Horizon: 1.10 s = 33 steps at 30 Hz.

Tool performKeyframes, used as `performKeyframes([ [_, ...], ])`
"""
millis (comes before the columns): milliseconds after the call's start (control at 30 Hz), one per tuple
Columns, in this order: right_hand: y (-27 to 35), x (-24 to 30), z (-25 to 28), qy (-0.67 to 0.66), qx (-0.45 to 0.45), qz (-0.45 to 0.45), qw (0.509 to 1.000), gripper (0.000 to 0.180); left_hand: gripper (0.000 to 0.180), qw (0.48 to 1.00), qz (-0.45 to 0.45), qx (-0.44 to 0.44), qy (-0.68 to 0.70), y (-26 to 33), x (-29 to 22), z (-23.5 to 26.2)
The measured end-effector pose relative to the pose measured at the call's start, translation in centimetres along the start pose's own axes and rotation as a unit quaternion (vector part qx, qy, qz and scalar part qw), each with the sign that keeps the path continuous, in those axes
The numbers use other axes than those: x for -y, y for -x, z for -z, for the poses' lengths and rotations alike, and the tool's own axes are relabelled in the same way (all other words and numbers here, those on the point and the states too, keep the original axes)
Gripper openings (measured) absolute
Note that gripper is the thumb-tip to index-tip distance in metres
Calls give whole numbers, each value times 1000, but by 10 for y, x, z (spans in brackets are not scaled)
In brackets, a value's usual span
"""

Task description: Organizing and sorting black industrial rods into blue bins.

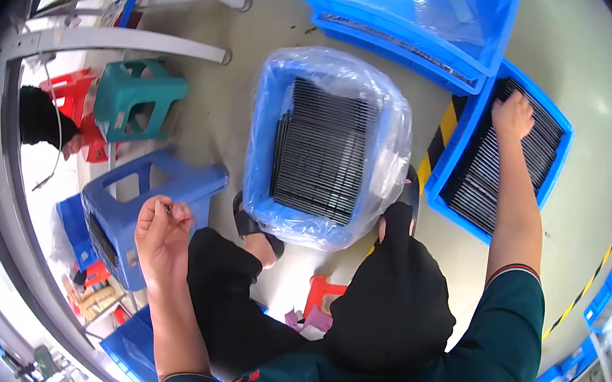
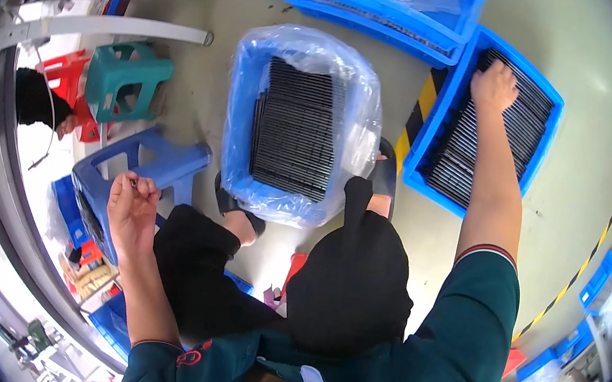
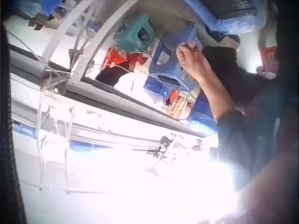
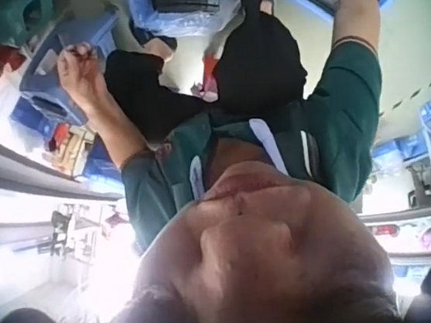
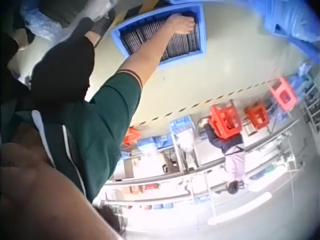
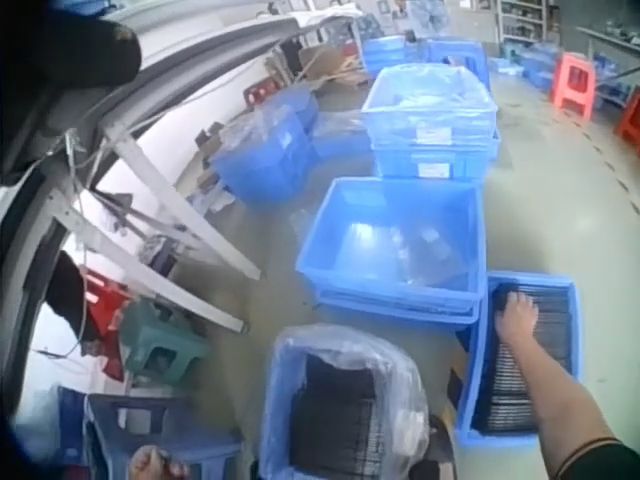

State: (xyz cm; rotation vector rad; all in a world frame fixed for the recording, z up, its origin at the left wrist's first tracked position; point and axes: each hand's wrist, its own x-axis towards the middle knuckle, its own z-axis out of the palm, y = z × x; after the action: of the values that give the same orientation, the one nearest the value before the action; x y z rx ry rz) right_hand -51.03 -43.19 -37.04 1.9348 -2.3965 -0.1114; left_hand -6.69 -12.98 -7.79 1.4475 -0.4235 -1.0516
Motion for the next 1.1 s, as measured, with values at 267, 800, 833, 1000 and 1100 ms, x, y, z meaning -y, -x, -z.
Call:
performKeyframes([
  [267,45,78,88,-390,-238,235,858,27,16,999,-28,1,17,22,-16,7],
  [800,158,268,2,-72,121,364,921,35,19,996,-44,12,78,75,-35,44],
  [833,159,268,3,-63,100,370,922,35,19,996,-47,2,81,75,-36,48],
  [1000,161,271,13,15,137,386,912,33,19,993,-60,-19,100,76,-37,64],
  [1100,180,263,17,52,160,442,881,34,20,992,-68,-31,99,80,-42,66],
])
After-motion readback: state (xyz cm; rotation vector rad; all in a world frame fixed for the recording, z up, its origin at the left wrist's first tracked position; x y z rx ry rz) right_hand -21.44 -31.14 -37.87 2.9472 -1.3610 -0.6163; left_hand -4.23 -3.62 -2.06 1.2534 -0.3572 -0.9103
